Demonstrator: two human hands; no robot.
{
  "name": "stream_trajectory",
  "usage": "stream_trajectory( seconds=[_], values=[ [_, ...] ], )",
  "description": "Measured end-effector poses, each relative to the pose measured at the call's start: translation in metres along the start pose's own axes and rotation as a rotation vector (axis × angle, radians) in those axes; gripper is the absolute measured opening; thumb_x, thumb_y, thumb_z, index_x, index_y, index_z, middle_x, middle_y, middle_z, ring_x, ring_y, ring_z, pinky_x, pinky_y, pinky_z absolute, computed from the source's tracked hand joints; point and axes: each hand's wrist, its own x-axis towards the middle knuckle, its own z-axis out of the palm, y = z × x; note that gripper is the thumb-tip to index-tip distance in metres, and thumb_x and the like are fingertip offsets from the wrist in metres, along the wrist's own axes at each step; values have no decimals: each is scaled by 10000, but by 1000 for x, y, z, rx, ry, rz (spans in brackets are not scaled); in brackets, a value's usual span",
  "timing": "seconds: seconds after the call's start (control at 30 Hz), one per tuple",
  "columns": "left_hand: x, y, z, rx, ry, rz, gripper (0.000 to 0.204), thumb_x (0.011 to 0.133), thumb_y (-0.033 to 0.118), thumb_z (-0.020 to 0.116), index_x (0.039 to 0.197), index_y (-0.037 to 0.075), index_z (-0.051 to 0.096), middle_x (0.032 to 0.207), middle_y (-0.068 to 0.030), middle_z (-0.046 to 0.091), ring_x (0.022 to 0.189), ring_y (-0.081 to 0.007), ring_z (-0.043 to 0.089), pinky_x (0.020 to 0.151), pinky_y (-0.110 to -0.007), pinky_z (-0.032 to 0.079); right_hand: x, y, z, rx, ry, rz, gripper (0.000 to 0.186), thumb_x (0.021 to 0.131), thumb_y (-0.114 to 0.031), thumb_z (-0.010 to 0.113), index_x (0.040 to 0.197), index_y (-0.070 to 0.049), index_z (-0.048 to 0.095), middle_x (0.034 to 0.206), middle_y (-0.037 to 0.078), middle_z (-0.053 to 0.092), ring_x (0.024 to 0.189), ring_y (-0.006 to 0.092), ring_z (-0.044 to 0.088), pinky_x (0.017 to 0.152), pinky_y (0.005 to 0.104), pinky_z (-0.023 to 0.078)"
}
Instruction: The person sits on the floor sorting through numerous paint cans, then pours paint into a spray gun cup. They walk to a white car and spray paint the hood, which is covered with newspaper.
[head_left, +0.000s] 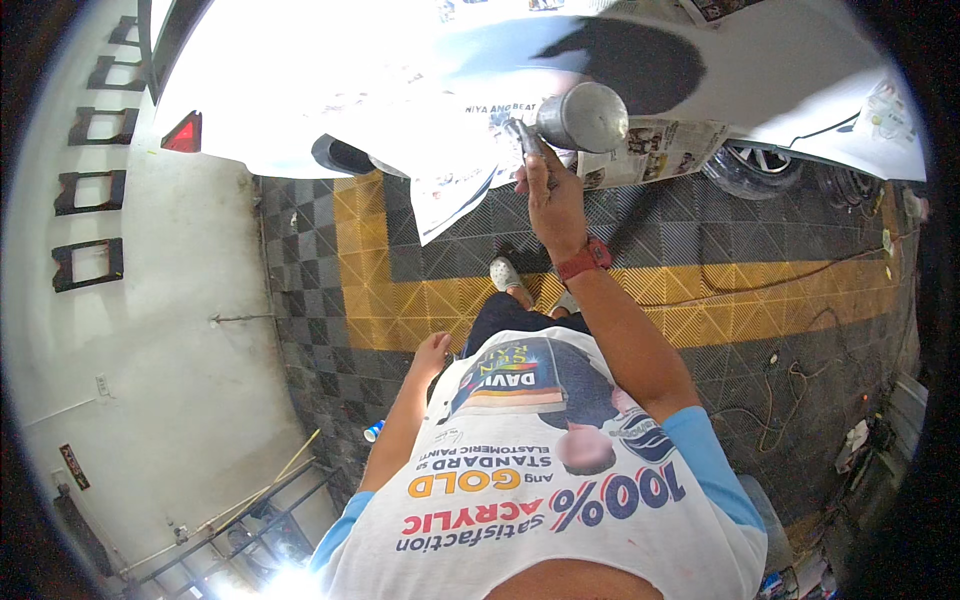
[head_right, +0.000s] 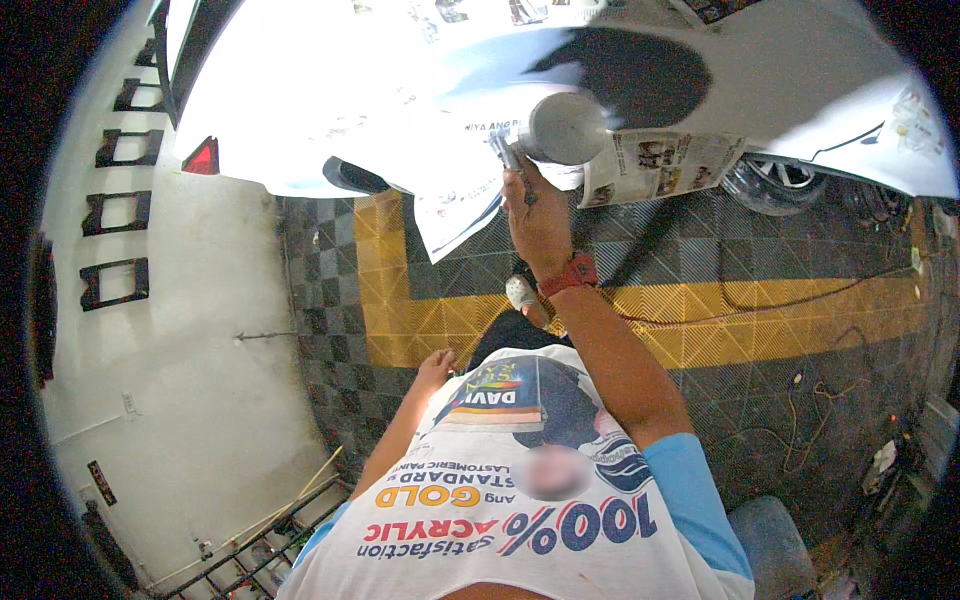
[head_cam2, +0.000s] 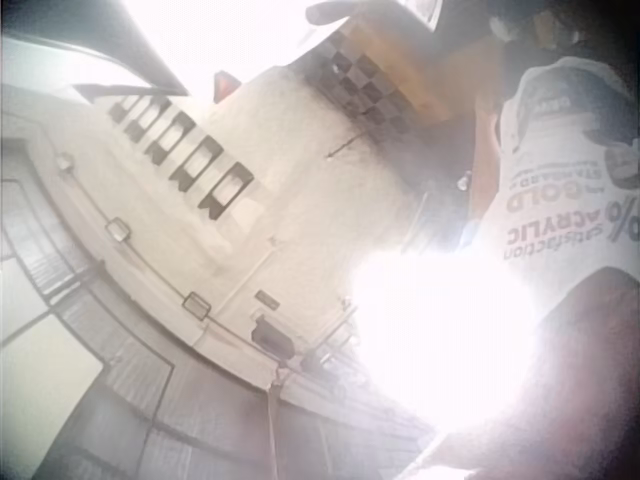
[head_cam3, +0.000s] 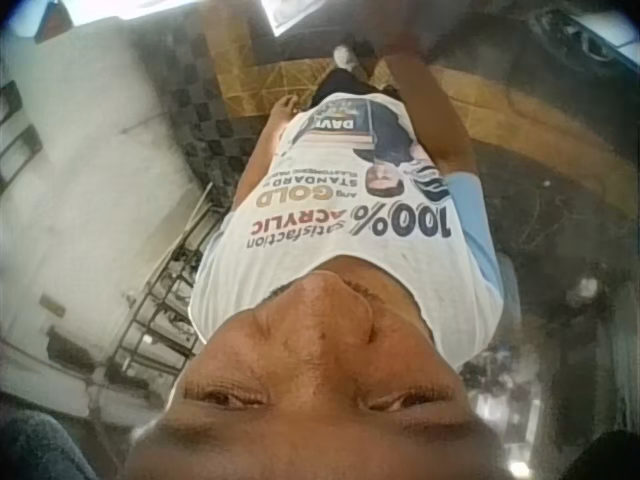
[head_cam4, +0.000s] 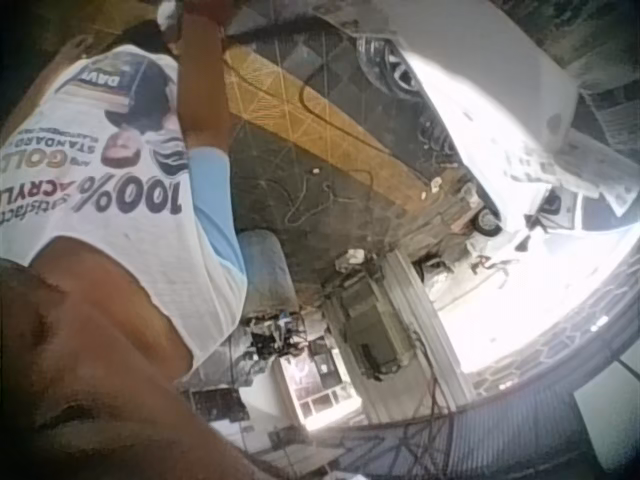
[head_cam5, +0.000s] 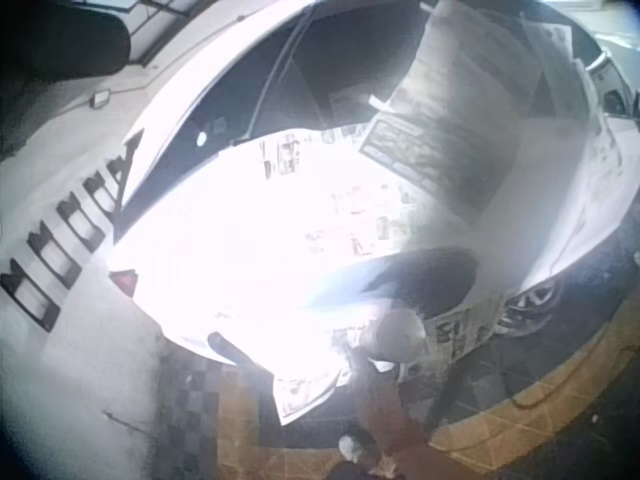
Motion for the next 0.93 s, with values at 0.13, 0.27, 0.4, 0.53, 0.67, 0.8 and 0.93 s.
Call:
stream_trajectory(
  seconds=[0.13, 0.27, 0.4, 0.53, 0.67, 0.8, 0.93],
  values=[
    [-7, 12, 4, 74, -5, -32, 410, 1013, 321, 592, 1223, -28, 637, 1040, -94, 718, 914, -141, 646, 840, -304, 505, 8, 16, 7, -75, 7, -117, 500, 1027, -369, 520, 1336, 19, 581, 998, 261, 708, 795, 353, 704, 728, 389, 558],
    [4, -43, -14, 78, -90, -52, 399, 1014, 316, 588, 1205, -31, 643, 996, -85, 714, 874, -150, 642, 815, -305, 504, 10, 17, 13, -69, -36, -106, 491, 1033, -369, 513, 1331, 14, 586, 926, 233, 712, 762, 316, 702, 710, 383, 556],
    [3, -36, -9, 153, -73, 4, 392, 1018, 310, 579, 1196, -33, 643, 961, -76, 707, 833, -151, 630, 790, -301, 500, 7, 27, -10, -25, -2, 44, 520, 1056, -451, 470, 1234, 9, 632, 747, 58, 665, 658, 138, 643, 628, 305, 521],
    [-4, -21, -11, 118, -112, -23, 394, 1023, 313, 574, 1208, -30, 638, 946, -64, 698, 817, -136, 614, 773, -289, 491, 3, 42, -36, 6, 150, 13, 537, 1053, -495, 448, 1111, -4, 657, 737, 40, 654, 610, 116, 609, 539, 284, 475],
    [-4, -17, -10, 54, -59, -21, 401, 1026, 318, 570, 1215, -29, 634, 936, -53, 688, 806, -124, 600, 761, -280, 484, -2, 52, -68, -43, 217, 215, 543, 1051, -477, 451, 1024, 30, 643, 760, 85, 682, 683, 187, 664, 662, 340, 517],
    [4, -4, -8, 84, -56, 4, 412, 1026, 325, 569, 1226, -29, 630, 989, -68, 708, 842, -123, 616, 784, -281, 490, -4, 38, -75, -3, 323, 151, 582, 1050, -513, 421, 990, 23, 640, 817, 112, 714, 687, 194, 681, 658, 348, 526],
    [23, -9, -18, 175, -100, 25, 416, 1025, 335, 565, 1289, 18, 623, 1074, -115, 719, 964, -155, 652, 867, -306, 492, -4, 48, -76, 5, 263, 172, 596, 1043, -542, 423, 1090, 9, 643, 838, 61, 700, 542, 87, 581, 432, 229, 426]
  ],
)
